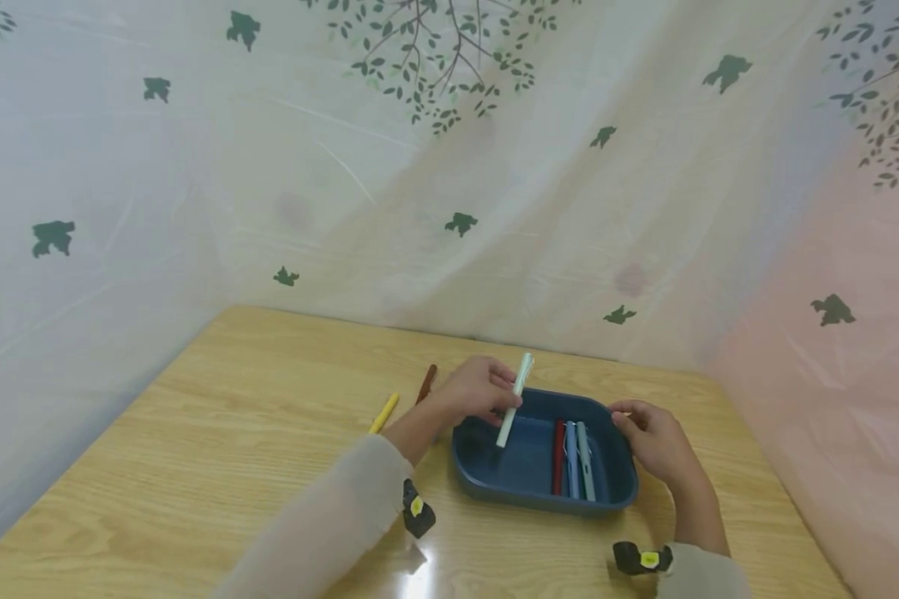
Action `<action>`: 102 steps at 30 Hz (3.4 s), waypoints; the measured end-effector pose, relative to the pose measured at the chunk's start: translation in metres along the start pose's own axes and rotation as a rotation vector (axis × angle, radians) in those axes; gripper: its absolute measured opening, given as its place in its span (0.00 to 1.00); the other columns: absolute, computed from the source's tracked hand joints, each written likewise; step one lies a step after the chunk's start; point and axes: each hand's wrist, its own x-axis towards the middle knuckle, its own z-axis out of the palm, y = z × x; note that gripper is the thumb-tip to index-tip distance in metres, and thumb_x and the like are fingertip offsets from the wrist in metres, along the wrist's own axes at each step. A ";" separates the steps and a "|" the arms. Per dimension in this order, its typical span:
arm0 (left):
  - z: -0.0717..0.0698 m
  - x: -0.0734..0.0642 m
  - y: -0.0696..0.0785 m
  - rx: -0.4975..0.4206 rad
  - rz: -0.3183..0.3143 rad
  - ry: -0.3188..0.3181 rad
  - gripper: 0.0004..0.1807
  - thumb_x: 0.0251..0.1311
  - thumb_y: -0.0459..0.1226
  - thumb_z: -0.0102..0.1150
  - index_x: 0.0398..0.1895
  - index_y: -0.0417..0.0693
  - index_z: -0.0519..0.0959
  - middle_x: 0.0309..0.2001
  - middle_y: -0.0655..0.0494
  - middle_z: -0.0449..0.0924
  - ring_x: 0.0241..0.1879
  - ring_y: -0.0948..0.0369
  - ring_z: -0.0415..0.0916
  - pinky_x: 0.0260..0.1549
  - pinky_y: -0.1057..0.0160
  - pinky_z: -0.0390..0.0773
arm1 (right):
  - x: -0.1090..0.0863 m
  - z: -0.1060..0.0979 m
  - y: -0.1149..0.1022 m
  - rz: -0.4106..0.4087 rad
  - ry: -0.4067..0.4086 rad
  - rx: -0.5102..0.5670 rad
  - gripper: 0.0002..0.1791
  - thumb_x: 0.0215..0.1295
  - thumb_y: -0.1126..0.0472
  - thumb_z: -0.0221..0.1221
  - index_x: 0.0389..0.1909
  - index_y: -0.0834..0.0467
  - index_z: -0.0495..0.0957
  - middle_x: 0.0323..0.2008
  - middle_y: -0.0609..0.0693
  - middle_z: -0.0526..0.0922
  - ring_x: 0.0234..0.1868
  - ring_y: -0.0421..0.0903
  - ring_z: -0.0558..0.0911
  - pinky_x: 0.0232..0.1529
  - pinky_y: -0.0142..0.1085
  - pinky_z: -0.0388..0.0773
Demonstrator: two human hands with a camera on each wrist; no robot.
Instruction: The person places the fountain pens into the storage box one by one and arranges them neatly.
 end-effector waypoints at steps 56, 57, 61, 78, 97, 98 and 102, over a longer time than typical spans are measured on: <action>0.059 0.011 -0.024 0.022 -0.305 -0.073 0.11 0.54 0.20 0.69 0.34 0.38 0.78 0.30 0.44 0.83 0.27 0.54 0.84 0.27 0.58 0.89 | 0.001 0.000 -0.006 0.038 -0.012 -0.001 0.20 0.83 0.55 0.49 0.62 0.64 0.76 0.43 0.59 0.82 0.40 0.52 0.77 0.33 0.39 0.78; 0.060 0.010 -0.024 0.025 -0.308 -0.065 0.11 0.53 0.20 0.69 0.33 0.38 0.78 0.29 0.43 0.83 0.27 0.54 0.84 0.27 0.58 0.89 | 0.001 0.000 -0.006 0.038 -0.011 0.001 0.20 0.83 0.55 0.49 0.62 0.64 0.76 0.43 0.59 0.82 0.40 0.52 0.77 0.33 0.39 0.78; 0.066 0.009 -0.021 0.069 -0.304 -0.012 0.11 0.52 0.18 0.69 0.30 0.37 0.78 0.27 0.44 0.83 0.25 0.54 0.84 0.25 0.58 0.88 | 0.001 0.001 -0.006 0.038 -0.008 0.003 0.20 0.83 0.55 0.49 0.62 0.64 0.76 0.43 0.59 0.82 0.40 0.51 0.77 0.33 0.39 0.77; 0.068 0.004 -0.016 0.068 -0.307 0.022 0.14 0.52 0.16 0.68 0.39 0.35 0.77 0.29 0.43 0.82 0.28 0.50 0.86 0.27 0.57 0.89 | 0.001 0.000 -0.010 0.037 -0.016 -0.001 0.19 0.82 0.56 0.49 0.62 0.64 0.76 0.44 0.60 0.82 0.41 0.52 0.78 0.35 0.38 0.78; 0.066 0.005 -0.019 0.027 -0.306 -0.022 0.16 0.53 0.15 0.66 0.42 0.36 0.78 0.32 0.42 0.81 0.29 0.51 0.86 0.28 0.59 0.89 | 0.001 -0.003 -0.005 0.013 -0.013 -0.002 0.18 0.82 0.58 0.50 0.62 0.64 0.76 0.42 0.58 0.82 0.39 0.52 0.78 0.34 0.38 0.78; 0.066 0.006 -0.019 0.024 -0.307 -0.023 0.17 0.53 0.16 0.66 0.43 0.36 0.78 0.33 0.42 0.81 0.29 0.51 0.86 0.28 0.59 0.89 | 0.001 -0.003 -0.005 0.013 -0.014 -0.002 0.18 0.82 0.58 0.50 0.62 0.64 0.76 0.42 0.58 0.82 0.39 0.52 0.78 0.34 0.38 0.78; 0.064 0.006 -0.018 0.018 -0.304 -0.031 0.18 0.54 0.17 0.66 0.46 0.36 0.78 0.34 0.41 0.82 0.30 0.50 0.85 0.29 0.58 0.89 | 0.000 -0.003 -0.005 0.010 -0.017 0.000 0.18 0.82 0.57 0.49 0.62 0.64 0.76 0.42 0.58 0.82 0.39 0.52 0.78 0.34 0.38 0.78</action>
